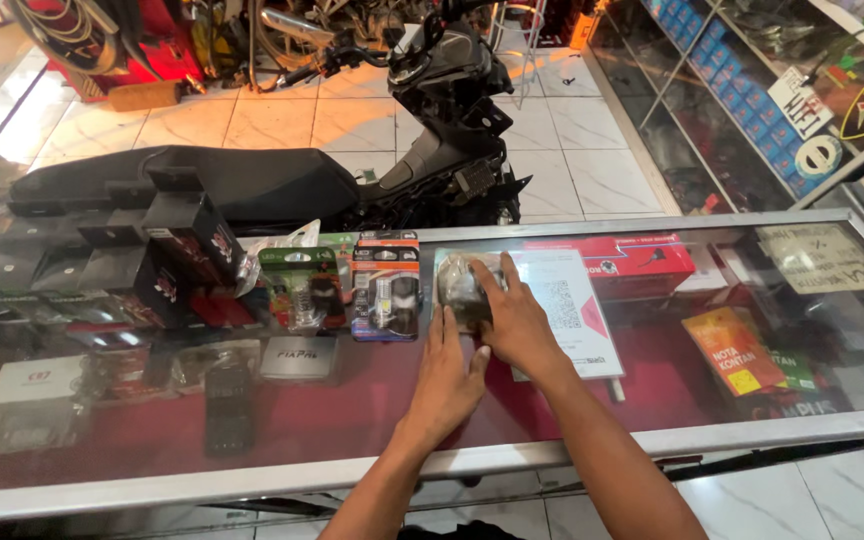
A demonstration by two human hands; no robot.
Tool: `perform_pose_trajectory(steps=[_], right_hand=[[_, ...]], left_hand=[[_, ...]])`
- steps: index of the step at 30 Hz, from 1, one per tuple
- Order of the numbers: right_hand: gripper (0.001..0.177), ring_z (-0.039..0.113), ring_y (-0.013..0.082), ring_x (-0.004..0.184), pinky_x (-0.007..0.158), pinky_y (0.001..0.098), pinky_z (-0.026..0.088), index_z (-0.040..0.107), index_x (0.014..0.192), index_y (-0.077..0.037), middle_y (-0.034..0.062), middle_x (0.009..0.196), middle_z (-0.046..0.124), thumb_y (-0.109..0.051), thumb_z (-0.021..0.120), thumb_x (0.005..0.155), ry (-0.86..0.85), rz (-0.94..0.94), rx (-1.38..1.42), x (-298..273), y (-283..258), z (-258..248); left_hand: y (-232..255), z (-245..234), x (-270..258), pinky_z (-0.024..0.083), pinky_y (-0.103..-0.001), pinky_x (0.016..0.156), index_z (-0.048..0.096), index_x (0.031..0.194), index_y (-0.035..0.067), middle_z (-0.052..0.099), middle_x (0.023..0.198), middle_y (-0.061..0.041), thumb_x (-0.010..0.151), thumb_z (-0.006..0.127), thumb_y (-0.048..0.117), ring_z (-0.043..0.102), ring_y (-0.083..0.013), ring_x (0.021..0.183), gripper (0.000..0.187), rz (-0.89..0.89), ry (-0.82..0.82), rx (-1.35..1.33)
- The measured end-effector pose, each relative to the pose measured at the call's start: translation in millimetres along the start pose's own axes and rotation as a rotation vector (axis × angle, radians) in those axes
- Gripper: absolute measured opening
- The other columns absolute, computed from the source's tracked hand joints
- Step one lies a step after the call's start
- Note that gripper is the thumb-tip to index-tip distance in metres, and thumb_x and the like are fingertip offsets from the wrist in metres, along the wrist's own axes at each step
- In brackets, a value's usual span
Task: The person picks up and arranges several packaged motorcycle components, including light bulbs and smaller hardware, on a glass-topped display counter and a retail wall rack.
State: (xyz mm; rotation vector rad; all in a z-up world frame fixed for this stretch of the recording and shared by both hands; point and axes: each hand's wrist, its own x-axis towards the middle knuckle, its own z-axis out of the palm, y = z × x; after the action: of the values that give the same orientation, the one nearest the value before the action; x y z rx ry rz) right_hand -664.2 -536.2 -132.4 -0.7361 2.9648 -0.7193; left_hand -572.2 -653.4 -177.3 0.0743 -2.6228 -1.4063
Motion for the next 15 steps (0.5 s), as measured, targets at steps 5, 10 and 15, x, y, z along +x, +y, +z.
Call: perform_pose_trajectory(steps=[5,10,15], right_hand=[[0.101,0.053,0.0435,0.127,0.101,0.0475,0.052,0.033,0.155,-0.025,0.0217,0.164,0.022,-0.002,0.080,0.069,-0.045,-0.001,-0.018,15,-1,0],[0.100,0.048,0.0452,0.133,0.101,0.0485,0.051,0.033,0.155,-0.027,0.0199,0.164,0.020,-0.005,0.081,0.071,-0.032,-0.028,-0.004,20,1,7],[0.103,0.046,0.0447,0.136,0.101,0.0472,0.052,0.030,0.157,-0.030,0.0187,0.167,0.017,-0.002,0.079,0.070,-0.058,-0.009,-0.006,25,0,8]], left_hand=[[-5,6,4,0.021,-0.048,0.123,0.017,0.154,-0.013,0.011,0.164,-0.034,0.096,0.064,0.021,0.017,-0.0473,0.152,0.081,0.006,0.045,-0.006],[-11,12,0,0.021,-0.047,0.123,0.024,0.154,-0.010,0.011,0.166,-0.031,0.096,0.062,0.018,0.019,-0.0458,0.152,0.074,-0.016,0.070,-0.025],[-13,15,1,0.020,-0.047,0.124,0.026,0.153,-0.010,0.011,0.167,-0.029,0.095,0.063,0.014,0.018,-0.0443,0.153,0.073,0.013,0.104,-0.003]])
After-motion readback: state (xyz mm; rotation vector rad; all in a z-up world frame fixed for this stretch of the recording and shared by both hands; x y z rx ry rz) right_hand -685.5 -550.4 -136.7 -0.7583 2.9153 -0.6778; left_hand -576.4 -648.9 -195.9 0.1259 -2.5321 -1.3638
